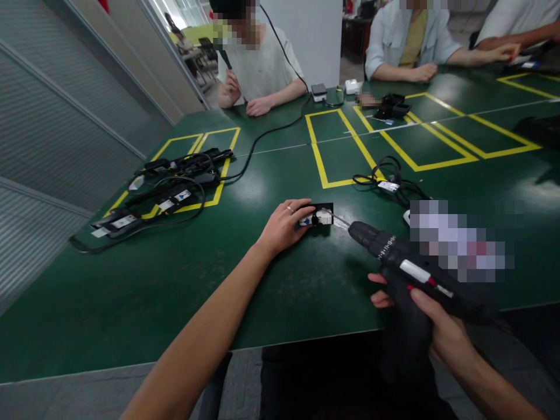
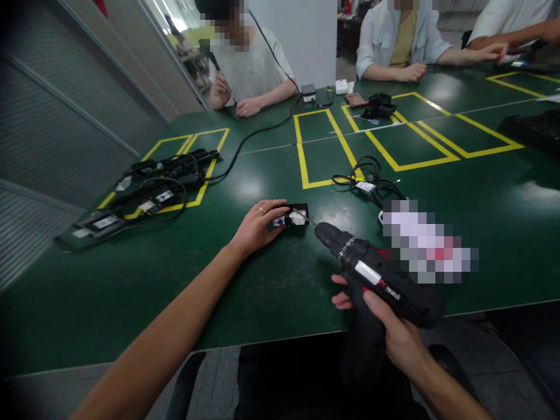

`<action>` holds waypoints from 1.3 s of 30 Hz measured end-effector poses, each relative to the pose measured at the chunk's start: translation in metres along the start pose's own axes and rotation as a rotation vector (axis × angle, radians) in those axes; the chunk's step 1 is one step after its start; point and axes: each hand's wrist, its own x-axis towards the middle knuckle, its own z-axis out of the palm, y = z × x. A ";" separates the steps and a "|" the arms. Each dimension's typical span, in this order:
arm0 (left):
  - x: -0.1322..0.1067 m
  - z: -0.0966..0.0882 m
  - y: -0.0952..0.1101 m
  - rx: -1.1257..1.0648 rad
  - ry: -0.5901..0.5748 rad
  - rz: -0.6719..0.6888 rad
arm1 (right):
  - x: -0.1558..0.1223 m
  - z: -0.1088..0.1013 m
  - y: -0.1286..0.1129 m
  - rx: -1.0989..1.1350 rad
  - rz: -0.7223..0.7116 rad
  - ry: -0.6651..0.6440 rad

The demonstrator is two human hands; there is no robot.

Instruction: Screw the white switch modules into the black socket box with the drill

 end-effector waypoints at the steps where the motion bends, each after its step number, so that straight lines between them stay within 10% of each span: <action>1: 0.000 0.000 0.000 0.000 -0.001 0.000 | 0.001 0.000 0.001 0.007 -0.012 0.019; 39: 0.007 0.003 0.002 -0.059 -0.035 -0.031 | -0.012 -0.021 0.002 -0.397 0.018 -0.175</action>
